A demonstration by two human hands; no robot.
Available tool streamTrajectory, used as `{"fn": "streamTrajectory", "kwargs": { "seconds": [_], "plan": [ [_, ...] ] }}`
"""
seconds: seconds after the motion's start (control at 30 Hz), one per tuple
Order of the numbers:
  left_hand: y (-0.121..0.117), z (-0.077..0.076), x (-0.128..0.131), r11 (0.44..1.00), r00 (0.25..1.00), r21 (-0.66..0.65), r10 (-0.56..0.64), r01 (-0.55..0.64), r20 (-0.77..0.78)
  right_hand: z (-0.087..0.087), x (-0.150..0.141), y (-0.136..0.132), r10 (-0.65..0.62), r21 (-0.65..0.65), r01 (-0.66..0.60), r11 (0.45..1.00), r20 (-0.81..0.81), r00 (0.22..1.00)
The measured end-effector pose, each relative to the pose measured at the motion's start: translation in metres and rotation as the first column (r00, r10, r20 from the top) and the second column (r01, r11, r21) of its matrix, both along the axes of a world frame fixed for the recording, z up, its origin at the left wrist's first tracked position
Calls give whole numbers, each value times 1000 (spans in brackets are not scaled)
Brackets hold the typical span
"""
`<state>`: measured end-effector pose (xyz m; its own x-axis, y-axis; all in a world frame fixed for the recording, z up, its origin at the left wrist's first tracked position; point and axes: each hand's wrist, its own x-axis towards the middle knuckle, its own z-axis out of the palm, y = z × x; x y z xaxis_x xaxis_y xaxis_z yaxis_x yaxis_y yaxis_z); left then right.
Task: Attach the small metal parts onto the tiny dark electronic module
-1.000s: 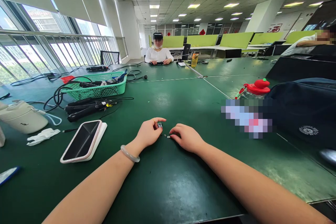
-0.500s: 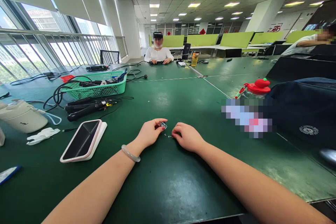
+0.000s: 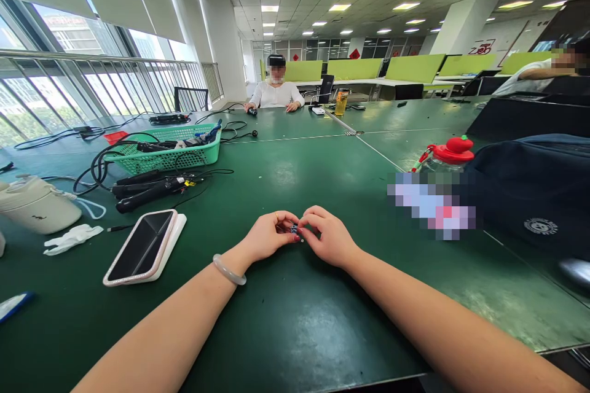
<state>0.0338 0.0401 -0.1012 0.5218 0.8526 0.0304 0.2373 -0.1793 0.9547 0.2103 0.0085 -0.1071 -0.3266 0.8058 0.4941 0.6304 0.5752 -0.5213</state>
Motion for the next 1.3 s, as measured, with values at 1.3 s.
{"fn": "streamTrajectory", "kwargs": {
  "seconds": [1.3],
  "plan": [
    [9, -12, -3, 986, 989, -111, 130, -121, 74, -11, -4, 4, -5, -18, 5, 1000, 32, 999]
  ]
}}
